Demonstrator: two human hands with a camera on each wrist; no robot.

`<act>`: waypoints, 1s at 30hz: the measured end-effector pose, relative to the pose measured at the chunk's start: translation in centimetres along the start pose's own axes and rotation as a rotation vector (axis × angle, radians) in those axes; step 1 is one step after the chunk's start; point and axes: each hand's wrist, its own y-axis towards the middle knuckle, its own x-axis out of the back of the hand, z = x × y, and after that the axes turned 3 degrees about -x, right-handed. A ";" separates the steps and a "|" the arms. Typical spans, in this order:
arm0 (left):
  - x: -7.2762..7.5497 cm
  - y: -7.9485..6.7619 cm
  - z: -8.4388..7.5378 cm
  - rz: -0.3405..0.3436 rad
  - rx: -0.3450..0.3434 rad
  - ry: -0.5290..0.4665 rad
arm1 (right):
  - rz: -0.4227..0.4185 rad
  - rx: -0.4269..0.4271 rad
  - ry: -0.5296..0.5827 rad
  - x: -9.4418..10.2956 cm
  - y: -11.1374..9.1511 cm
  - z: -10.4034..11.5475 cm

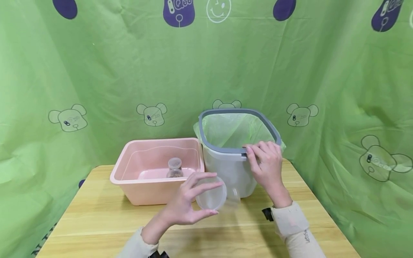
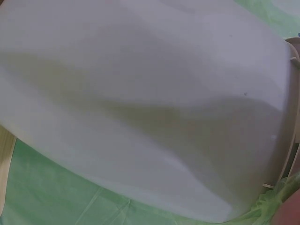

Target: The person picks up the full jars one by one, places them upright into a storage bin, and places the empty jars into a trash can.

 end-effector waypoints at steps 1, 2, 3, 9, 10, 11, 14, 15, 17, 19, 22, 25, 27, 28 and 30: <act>0.1 0.1 0.1 -0.019 0.003 -0.001 | 0.002 -0.001 -0.002 0.0 0.0 0.0; 0.3 0.1 0.1 -0.040 0.004 -0.003 | -0.002 0.000 -0.001 -0.1 0.0 0.0; 0.4 0.2 0.1 -0.061 0.005 -0.005 | -0.003 0.000 -0.001 -0.1 0.0 0.0; 1.1 0.6 0.4 -0.195 -0.032 0.012 | -0.008 0.000 -0.005 -0.3 0.0 0.1; 1.2 0.7 0.4 -0.217 -0.045 0.016 | -0.011 0.001 -0.002 -0.4 0.0 0.1; 1.3 0.8 0.4 -0.236 -0.059 0.019 | -0.011 0.001 -0.002 -0.4 0.0 0.1; 1.6 1.2 0.4 -0.289 -0.090 0.037 | -0.012 0.001 0.000 -0.5 0.0 0.1; 1.7 1.4 0.4 -0.306 -0.097 0.045 | -0.012 0.001 -0.002 -0.5 0.1 0.1; 1.9 1.7 0.5 -0.338 -0.103 0.058 | -0.014 0.002 -0.001 -0.5 0.1 0.1; 2.2 2.2 0.5 -0.371 -0.095 0.064 | -0.019 0.002 0.003 -0.4 0.1 0.1; 2.6 3.0 0.5 -0.415 -0.073 0.051 | -0.019 0.001 0.003 -0.4 0.1 0.1; 2.9 3.8 0.5 -0.449 -0.038 0.032 | -0.017 0.000 -0.002 -0.4 0.1 0.0; 3.0 4.4 0.6 -0.467 -0.017 0.025 | -0.016 -0.001 -0.004 -0.4 0.2 0.0; 3.0 4.6 0.6 -0.474 -0.007 0.025 | -0.017 0.000 -0.003 -0.4 0.2 0.0; 3.0 5.2 0.7 -0.493 0.005 0.035 | -0.013 -0.004 -0.005 -0.4 0.2 0.0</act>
